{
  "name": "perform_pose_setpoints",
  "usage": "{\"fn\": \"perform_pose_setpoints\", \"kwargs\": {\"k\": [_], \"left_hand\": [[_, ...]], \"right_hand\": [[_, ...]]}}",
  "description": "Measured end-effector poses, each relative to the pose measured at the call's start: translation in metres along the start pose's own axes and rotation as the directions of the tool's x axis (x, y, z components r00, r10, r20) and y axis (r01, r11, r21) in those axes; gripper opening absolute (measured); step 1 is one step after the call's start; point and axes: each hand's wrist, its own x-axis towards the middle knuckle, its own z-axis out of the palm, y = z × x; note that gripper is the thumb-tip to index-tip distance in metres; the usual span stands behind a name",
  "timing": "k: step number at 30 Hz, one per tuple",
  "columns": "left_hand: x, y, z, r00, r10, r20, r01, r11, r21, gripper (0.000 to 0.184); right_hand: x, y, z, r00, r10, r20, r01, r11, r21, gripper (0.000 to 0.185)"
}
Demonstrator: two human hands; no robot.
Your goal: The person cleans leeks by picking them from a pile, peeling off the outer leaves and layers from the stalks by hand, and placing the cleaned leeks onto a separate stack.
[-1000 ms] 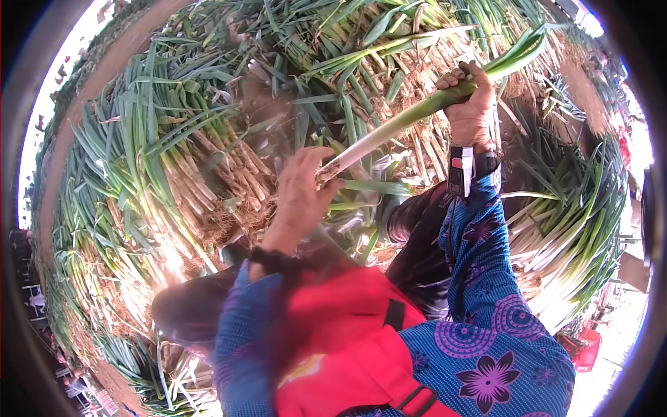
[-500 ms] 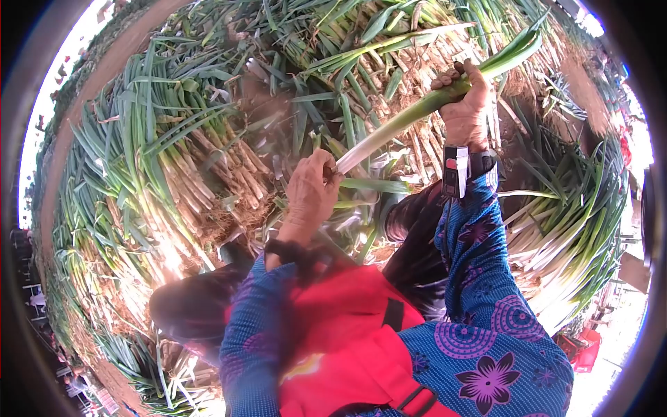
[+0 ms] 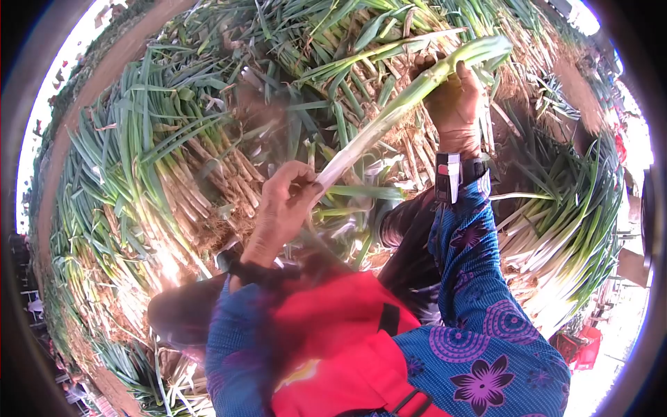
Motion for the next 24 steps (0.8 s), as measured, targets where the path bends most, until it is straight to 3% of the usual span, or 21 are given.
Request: {"fn": "perform_pose_setpoints", "kwargs": {"k": [2,4,5,7,8,11,16,19,22,23,24], "left_hand": [[-0.002,0.007,-0.006,0.988,-0.120,0.102,0.132,0.984,-0.120,0.018],[-0.006,0.003,-0.003,0.988,-0.102,0.114,0.118,0.982,-0.146,0.015],[-0.007,-0.001,-0.001,0.988,-0.094,0.120,0.113,0.981,-0.157,0.014],[-0.011,-0.009,0.012,0.999,-0.015,-0.051,0.014,1.000,-0.020,0.015],[-0.011,-0.009,0.017,0.989,0.077,-0.123,-0.067,0.994,0.085,0.016],[-0.014,-0.003,0.023,0.928,0.303,-0.216,-0.221,0.916,0.334,0.014],[-0.022,-0.011,0.024,0.858,0.483,-0.177,-0.333,0.783,0.526,0.009],[-0.027,-0.018,0.020,0.801,0.532,-0.274,-0.354,0.791,0.500,0.005],[-0.032,-0.009,0.006,0.878,0.205,-0.433,-0.100,0.962,0.254,0.005],[-0.029,0.004,0.008,0.865,-0.096,-0.493,-0.023,0.973,-0.230,0.006],[-0.026,-0.008,-0.002,0.846,-0.199,-0.495,0.000,0.928,-0.374,0.006]], "right_hand": [[0.001,0.001,0.006,0.977,0.038,0.211,-0.054,0.996,0.072,0.035],[0.006,0.004,0.004,0.920,0.091,0.381,-0.148,0.981,0.124,0.037],[0.007,0.007,0.000,0.959,0.042,0.279,-0.061,0.996,0.062,0.036],[0.004,0.014,-0.002,0.994,-0.083,0.076,0.090,0.992,-0.086,0.035],[0.000,0.018,0.003,0.991,-0.109,-0.074,0.104,0.993,-0.059,0.030],[0.002,0.025,-0.011,0.947,-0.172,-0.271,0.133,0.978,-0.158,0.026],[0.000,0.036,-0.048,0.915,-0.201,-0.349,0.118,0.962,-0.245,0.033],[0.000,0.037,-0.066,0.867,-0.261,-0.424,0.128,0.940,-0.316,0.036],[-0.001,0.034,-0.074,0.864,-0.213,-0.456,0.099,0.960,-0.260,0.035],[-0.002,0.034,-0.074,0.873,-0.185,-0.451,0.076,0.965,-0.250,0.035],[-0.006,0.033,-0.076,0.905,-0.196,-0.377,0.055,0.934,-0.354,0.036]]}}
